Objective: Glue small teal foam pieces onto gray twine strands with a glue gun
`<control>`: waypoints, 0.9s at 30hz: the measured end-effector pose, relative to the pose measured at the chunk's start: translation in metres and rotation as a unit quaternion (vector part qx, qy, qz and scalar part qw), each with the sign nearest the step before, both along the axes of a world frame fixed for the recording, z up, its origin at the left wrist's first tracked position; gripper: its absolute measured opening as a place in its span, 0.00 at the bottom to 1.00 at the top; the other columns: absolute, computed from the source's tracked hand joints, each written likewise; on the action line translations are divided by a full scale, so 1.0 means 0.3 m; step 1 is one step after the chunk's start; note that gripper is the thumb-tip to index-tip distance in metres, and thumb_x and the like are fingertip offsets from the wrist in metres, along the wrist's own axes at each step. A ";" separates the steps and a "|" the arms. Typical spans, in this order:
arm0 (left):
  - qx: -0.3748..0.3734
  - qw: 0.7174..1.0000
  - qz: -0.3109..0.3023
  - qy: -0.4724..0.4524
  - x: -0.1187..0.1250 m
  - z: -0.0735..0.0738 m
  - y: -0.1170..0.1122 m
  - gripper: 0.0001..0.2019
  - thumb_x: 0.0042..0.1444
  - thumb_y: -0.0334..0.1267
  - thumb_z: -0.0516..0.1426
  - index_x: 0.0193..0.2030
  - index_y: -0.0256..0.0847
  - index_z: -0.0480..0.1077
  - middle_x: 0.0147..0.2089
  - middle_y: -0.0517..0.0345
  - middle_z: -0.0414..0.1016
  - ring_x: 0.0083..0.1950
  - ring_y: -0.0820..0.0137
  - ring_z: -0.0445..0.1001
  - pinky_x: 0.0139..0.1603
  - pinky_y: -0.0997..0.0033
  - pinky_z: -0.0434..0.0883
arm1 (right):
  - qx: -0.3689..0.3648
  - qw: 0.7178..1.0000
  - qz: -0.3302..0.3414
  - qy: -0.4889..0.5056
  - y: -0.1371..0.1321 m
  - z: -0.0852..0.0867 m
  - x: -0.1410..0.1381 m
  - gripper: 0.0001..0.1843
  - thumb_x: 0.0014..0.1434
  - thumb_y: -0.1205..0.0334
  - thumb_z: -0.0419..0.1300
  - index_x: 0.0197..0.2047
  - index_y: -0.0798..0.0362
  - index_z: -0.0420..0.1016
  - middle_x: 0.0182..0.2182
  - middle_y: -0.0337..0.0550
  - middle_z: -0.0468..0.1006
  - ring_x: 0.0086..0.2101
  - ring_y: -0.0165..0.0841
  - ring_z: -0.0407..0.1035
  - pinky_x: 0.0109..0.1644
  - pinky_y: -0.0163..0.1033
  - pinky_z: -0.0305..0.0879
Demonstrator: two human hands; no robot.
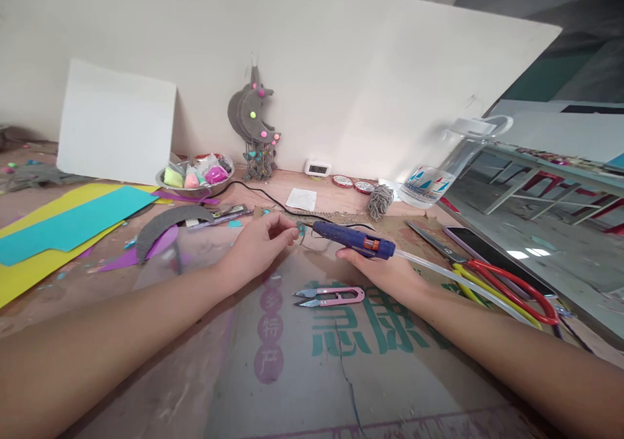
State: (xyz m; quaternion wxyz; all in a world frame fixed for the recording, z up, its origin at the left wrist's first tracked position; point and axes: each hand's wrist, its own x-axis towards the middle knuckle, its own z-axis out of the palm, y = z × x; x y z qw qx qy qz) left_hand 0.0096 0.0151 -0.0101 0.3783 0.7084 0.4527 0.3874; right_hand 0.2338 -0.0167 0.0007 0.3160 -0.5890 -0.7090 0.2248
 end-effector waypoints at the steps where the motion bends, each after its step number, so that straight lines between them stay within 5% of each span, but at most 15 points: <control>1: -0.001 1.000 -0.003 -0.002 0.000 -0.003 0.001 0.09 0.54 0.42 0.53 0.33 0.39 0.67 0.31 0.61 0.72 0.32 0.73 0.70 0.32 0.75 0.64 | 0.000 1.000 0.000 -0.002 0.000 0.000 0.000 0.14 0.50 0.46 0.59 0.33 0.47 0.72 0.31 0.37 0.78 0.33 0.36 0.72 0.35 0.37 0.68; 27: -0.001 1.000 -0.010 -0.026 0.004 0.001 0.004 0.08 0.54 0.41 0.53 0.32 0.39 0.66 0.30 0.61 0.71 0.32 0.73 0.69 0.32 0.75 0.64 | 0.007 1.000 -0.013 -0.017 -0.004 0.008 -0.006 0.14 0.51 0.47 0.58 0.33 0.49 0.72 0.30 0.37 0.77 0.31 0.34 0.71 0.33 0.36 0.67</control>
